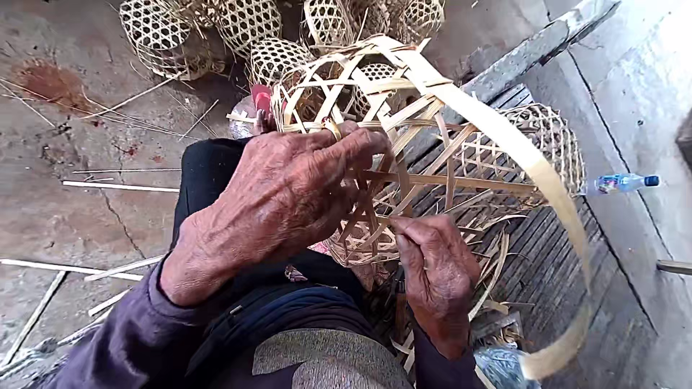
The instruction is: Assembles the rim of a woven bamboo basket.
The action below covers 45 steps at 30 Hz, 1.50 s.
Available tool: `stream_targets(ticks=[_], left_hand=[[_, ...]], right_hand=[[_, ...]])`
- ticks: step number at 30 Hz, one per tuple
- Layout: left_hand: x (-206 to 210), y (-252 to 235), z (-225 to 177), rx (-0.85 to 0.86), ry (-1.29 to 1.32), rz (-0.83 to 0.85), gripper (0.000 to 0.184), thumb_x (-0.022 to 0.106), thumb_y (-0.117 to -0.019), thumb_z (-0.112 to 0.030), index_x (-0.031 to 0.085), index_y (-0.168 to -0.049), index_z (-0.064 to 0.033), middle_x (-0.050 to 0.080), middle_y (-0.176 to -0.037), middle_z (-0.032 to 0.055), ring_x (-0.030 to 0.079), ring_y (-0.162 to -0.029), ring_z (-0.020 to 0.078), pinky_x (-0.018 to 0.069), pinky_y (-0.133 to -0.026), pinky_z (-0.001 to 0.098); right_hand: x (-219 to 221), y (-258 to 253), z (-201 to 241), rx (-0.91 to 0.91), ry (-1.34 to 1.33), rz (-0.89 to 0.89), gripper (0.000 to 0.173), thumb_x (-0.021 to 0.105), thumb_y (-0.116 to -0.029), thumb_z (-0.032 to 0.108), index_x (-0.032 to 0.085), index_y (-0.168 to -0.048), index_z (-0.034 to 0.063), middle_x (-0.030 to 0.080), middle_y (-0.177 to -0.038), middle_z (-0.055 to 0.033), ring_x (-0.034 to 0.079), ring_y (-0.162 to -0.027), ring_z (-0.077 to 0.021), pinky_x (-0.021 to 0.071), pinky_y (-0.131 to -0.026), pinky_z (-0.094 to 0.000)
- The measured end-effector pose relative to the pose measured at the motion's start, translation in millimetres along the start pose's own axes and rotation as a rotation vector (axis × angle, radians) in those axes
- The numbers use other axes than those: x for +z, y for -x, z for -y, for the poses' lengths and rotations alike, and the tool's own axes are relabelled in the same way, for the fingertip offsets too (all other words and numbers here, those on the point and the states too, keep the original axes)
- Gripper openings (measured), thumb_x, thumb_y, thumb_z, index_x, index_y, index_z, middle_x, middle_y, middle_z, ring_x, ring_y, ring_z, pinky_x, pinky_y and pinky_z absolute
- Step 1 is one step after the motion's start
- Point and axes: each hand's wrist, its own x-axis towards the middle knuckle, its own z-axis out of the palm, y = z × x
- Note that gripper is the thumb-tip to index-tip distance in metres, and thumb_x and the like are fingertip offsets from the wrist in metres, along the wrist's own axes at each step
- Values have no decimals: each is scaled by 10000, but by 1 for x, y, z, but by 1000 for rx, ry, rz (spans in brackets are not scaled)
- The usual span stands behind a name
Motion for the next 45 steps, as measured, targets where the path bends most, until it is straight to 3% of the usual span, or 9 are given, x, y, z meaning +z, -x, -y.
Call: stream_targets(ticks=[3, 7, 9, 18, 27, 32, 36, 38, 45], left_hand=[[0, 7, 3, 15, 24, 17, 444, 597, -914, -278, 662, -1307, -81, 718, -980, 30, 631, -771, 120, 481, -666, 313], [3, 11, 9, 115, 39, 136, 684, 662, -839, -406, 561, -1445, -106, 630, -1353, 60, 607, -1176, 185, 480, -945, 372], [5, 11, 10, 165, 50, 168, 765, 690, -802, -432, 532, -1477, -109, 568, -1451, 78, 570, -1245, 213, 460, -986, 386], [1, 13, 12, 136, 19, 172, 688, 687, -843, -401, 560, -1461, -124, 560, -1456, 117, 587, -1172, 298, 456, -900, 454], [9, 21, 16, 153, -66, 97, 601, 593, -898, -408, 613, -1400, -78, 591, -1414, 154, 592, -1093, 315, 425, -851, 457], [13, 26, 19, 181, -84, 77, 546, 592, -926, -357, 612, -1393, -75, 585, -1418, 171, 579, -1172, 335, 428, -868, 468], [17, 30, 21, 237, -101, 37, 487, 539, -961, -339, 642, -1357, -74, 600, -1379, 221, 590, -1103, 363, 427, -790, 466], [17, 32, 24, 249, -105, 26, 457, 539, -981, -345, 663, -1336, -85, 609, -1380, 216, 602, -1157, 367, 457, -854, 473], [22, 29, 13, 235, -99, 18, 454, 588, -954, -352, 685, -1309, -86, 618, -1373, 195, 618, -1091, 351, 469, -825, 472]], right_hand=[[7, -2, -3, -4, 15, -16, 211, 589, -1023, 133, 769, -1098, 51, 687, -951, -63, 642, -934, -102, 536, -838, -219], [4, -3, -6, 10, 40, -18, 218, 576, -1033, 135, 760, -1105, 45, 666, -930, -53, 627, -907, -86, 522, -818, -202], [1, -3, -7, 23, 32, -9, 214, 574, -1032, 122, 756, -1103, 36, 666, -945, -55, 624, -919, -83, 517, -823, -199], [9, -9, -8, -18, 5, -18, 211, 571, -1033, 115, 736, -1105, 6, 654, -951, -83, 613, -918, -105, 499, -810, -212], [21, -9, 0, 26, 264, 68, 369, 527, -1044, 168, 645, -1367, 34, 591, -877, -90, 554, -714, -170, 452, -601, -288], [22, -9, -1, -3, 256, 82, 300, 560, -1034, 160, 721, -1276, 86, 556, -816, -79, 547, -675, -175, 435, -549, -291], [23, -9, 1, 1, 253, 80, 275, 562, -1032, 161, 743, -1226, 86, 526, -787, -69, 519, -647, -165, 406, -529, -278], [25, -9, 1, 1, 249, 77, 268, 566, -1029, 158, 750, -1204, 74, 533, -785, -70, 524, -644, -166, 409, -529, -280], [12, -10, 2, 17, 184, 70, 246, 566, -1028, 145, 743, -1163, 40, 573, -834, -61, 554, -703, -134, 452, -589, -247]])
